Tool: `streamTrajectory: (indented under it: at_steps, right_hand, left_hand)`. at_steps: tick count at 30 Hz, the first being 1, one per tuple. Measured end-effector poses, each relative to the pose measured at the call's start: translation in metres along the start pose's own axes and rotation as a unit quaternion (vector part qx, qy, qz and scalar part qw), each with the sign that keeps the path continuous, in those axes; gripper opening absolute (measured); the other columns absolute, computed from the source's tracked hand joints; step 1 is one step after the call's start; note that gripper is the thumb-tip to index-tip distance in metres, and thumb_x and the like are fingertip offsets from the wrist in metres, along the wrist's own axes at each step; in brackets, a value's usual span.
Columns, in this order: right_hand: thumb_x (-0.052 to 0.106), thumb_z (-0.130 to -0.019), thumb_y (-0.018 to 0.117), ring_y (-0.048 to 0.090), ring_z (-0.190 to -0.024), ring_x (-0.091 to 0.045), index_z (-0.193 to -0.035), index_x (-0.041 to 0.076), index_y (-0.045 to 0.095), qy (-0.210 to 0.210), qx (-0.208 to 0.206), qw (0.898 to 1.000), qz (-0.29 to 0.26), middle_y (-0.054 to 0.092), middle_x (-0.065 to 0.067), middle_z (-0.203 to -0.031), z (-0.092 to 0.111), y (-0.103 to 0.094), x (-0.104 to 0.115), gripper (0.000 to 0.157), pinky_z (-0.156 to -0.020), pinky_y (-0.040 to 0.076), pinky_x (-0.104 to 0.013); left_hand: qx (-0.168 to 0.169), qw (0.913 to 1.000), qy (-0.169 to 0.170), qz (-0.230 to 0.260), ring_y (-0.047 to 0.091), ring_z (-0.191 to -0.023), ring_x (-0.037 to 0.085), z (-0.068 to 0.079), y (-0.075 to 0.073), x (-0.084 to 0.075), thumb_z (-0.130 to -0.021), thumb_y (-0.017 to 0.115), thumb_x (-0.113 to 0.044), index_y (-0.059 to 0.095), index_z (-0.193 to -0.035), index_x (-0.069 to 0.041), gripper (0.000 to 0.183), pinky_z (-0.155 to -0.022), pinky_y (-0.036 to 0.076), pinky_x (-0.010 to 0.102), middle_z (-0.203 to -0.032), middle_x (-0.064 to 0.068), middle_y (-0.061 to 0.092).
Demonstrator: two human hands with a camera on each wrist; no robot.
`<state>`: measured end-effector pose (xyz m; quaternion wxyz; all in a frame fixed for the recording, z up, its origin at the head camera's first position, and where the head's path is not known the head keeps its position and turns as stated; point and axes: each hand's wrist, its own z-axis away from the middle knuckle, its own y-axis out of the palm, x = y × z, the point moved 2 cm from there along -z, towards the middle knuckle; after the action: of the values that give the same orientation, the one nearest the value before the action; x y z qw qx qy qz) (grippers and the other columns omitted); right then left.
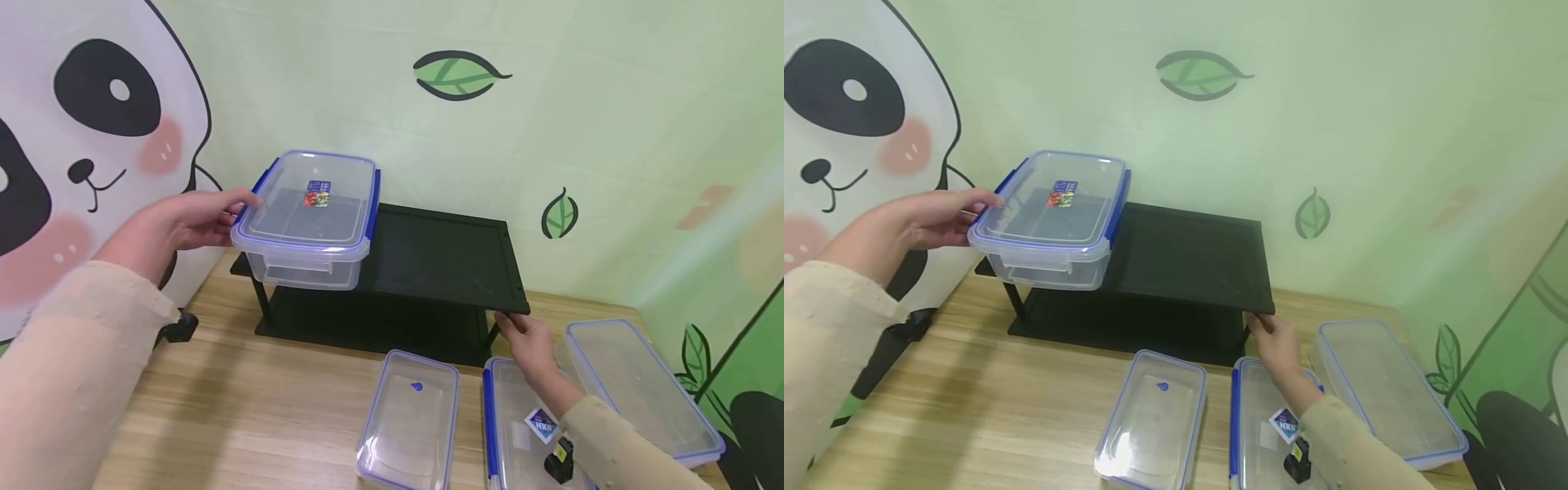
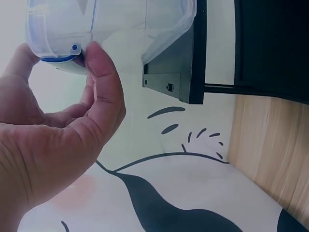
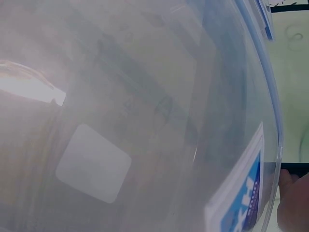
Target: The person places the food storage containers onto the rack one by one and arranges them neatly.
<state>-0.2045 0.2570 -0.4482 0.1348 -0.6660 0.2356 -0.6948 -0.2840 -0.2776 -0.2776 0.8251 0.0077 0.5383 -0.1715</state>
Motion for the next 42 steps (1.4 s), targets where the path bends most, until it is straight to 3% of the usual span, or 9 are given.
streamTrajectory:
  at_steps: [7,14,23,33,42]
  right_hand:
    - [0.025,-0.112,0.059,0.063,-0.133,-0.039,-0.149,0.002,0.06,0.001,0.001,1.0,0.0,0.063,-0.024,-0.146,0.001,-0.001,0.0,0.044,-0.106,0.054,-0.04]
    - [0.026,-0.112,0.059,0.062,-0.135,-0.039,-0.15,0.003,0.059,0.0,0.01,1.0,-0.004,0.062,-0.024,-0.148,0.0,-0.002,-0.001,0.045,-0.108,0.052,-0.043]
    - [0.027,-0.112,0.059,0.061,-0.136,-0.039,-0.151,0.001,0.057,0.006,0.016,1.0,-0.008,0.061,-0.025,-0.148,0.0,-0.003,-0.001,0.047,-0.108,0.052,-0.042]
    - [0.024,-0.112,0.059,0.063,-0.134,-0.038,-0.149,0.0,0.06,-0.005,0.012,1.0,-0.006,0.063,-0.026,-0.145,-0.001,-0.003,0.0,0.044,-0.107,0.053,-0.041]
    - [0.022,-0.112,0.059,0.063,-0.134,-0.038,-0.149,-0.002,0.059,0.002,0.013,1.0,-0.008,0.062,-0.026,-0.146,0.0,-0.003,0.001,0.044,-0.107,0.053,-0.04]
  left_hand:
    - [-0.034,0.9969,0.024,-0.066,0.075,-0.091,0.017,0.016,0.0,0.005,-0.104,0.062,-0.059,0.039,-0.15,0.003,0.081,-0.087,0.065,0.034,-0.103,0.003,0.07]
    - [-0.06,0.9896,0.056,-0.118,0.073,-0.091,0.012,0.043,0.005,0.016,-0.107,0.057,-0.057,0.042,-0.15,0.005,0.077,-0.086,0.065,0.031,-0.11,0.005,0.067]
    - [-0.095,0.9822,0.087,-0.137,0.071,-0.09,0.01,0.074,0.023,0.036,-0.107,0.061,-0.053,0.042,-0.146,0.009,0.076,-0.084,0.064,0.024,-0.115,0.011,0.063]
    - [-0.079,0.9775,0.098,-0.169,0.073,-0.095,0.015,0.094,0.047,0.061,-0.107,0.065,-0.048,0.047,-0.144,0.008,0.069,-0.083,0.064,0.025,-0.12,0.015,0.067]
    - [-0.027,0.988,0.087,-0.125,0.071,-0.098,0.021,0.092,0.087,0.089,-0.104,0.072,-0.036,0.053,-0.137,0.008,0.059,-0.085,0.065,0.033,-0.117,0.015,0.07]
